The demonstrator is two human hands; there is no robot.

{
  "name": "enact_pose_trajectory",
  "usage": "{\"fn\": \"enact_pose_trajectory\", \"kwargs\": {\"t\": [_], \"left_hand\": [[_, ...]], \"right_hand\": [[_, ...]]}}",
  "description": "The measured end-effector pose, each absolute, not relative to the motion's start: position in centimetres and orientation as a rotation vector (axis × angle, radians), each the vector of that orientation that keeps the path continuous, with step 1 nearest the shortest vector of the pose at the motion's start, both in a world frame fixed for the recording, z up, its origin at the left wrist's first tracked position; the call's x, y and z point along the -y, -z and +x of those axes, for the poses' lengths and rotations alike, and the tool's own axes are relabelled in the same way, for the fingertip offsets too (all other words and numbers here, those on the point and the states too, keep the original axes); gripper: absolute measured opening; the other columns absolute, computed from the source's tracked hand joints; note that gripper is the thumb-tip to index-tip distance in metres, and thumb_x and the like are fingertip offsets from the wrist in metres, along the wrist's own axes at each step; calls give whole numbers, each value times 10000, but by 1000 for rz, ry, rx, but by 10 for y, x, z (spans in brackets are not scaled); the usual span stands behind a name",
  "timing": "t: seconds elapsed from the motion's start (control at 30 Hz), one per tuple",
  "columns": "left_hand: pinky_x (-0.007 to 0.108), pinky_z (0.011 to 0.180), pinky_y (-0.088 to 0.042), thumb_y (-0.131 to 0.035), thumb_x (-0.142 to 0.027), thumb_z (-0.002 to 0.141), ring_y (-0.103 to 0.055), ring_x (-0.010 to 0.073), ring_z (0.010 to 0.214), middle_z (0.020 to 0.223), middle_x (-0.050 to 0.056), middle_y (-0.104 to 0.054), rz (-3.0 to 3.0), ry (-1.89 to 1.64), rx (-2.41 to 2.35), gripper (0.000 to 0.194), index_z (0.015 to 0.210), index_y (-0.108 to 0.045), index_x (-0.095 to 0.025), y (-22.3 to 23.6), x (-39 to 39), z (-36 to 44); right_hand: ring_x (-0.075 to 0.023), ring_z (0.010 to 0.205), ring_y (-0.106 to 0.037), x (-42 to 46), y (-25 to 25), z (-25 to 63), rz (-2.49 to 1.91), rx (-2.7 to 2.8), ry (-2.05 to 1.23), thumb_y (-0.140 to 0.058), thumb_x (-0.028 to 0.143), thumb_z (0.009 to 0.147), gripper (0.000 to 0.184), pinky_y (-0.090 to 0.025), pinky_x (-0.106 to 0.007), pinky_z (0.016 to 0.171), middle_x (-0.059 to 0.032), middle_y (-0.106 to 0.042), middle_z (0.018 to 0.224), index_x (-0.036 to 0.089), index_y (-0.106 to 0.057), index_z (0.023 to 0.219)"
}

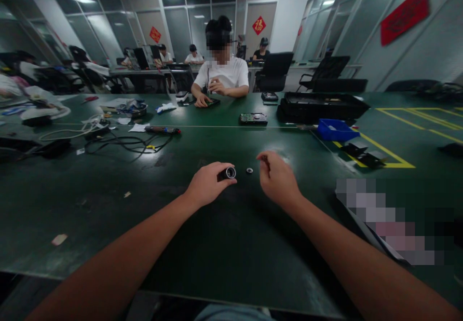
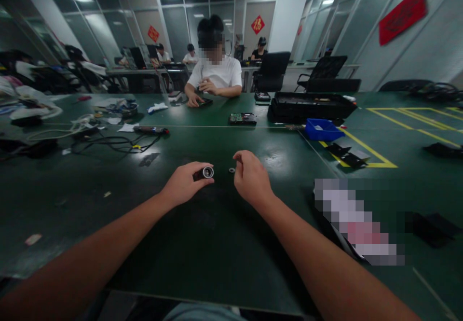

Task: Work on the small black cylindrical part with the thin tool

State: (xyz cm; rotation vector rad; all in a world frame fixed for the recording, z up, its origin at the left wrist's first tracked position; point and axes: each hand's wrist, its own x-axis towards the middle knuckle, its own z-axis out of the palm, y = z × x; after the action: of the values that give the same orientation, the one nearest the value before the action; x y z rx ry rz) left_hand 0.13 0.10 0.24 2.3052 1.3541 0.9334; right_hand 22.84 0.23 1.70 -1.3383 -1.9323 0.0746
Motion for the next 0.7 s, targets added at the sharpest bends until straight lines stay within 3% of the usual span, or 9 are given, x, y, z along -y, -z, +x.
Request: {"fn": "enact_pose_trajectory", "kwargs": {"t": [0.13, 0.27, 0.33, 0.5, 0.7], "left_hand": [[344, 846, -505, -766, -324, 860, -667, 211, 984, 1106, 10, -726, 2305, -933, -1345, 314, 1161, -702, -260, -2, -1, 2], [354, 856, -508, -756, -320, 867, -670, 214, 987, 1106, 11, -730, 2312, -911, -1350, 302, 1159, -705, -264, -3, 1, 2], [360, 866, -509, -763, -316, 859, -670, 219, 1001, 1121, 16, -730, 2310, -900, -1354, 320, 1167, -702, -256, -3, 1, 3], [365, 849, -512, -760, -325, 860, -671, 222, 986, 1119, 18, -731, 2315, -887, -1361, 314, 1163, -704, -259, -4, 2, 4], [355, 848, -507, -755, -314, 868, -666, 215, 987, 1108, 16, -730, 2309, -889, -1355, 307, 1164, -704, -249, -6, 3, 2]], "right_hand": [[-237, 868, -675, -9, -7, 224, -1596, 2210, -79, -491, 203, 921, 237, -472, -342, 738, -84, -707, 1023, 214, -720, 983], [-279, 956, -693, -15, 2, 221, -1763, 2296, -88, -406, 298, 1007, 411, -484, -374, 772, -161, -654, 1247, 186, -620, 1340], [-296, 975, -693, -18, 3, 221, -1785, 2314, -102, -413, 350, 1016, 451, -486, -386, 787, -186, -652, 1250, 166, -583, 1390], [-250, 925, -690, -24, -2, 225, -1754, 2392, -202, -560, 462, 956, 314, -480, -329, 758, -93, -734, 1048, 242, -743, 1087], [-221, 807, -698, -20, -12, 227, -1755, 2409, -319, -654, 365, 872, 215, -467, -296, 660, -74, -776, 914, 206, -768, 963]]}}
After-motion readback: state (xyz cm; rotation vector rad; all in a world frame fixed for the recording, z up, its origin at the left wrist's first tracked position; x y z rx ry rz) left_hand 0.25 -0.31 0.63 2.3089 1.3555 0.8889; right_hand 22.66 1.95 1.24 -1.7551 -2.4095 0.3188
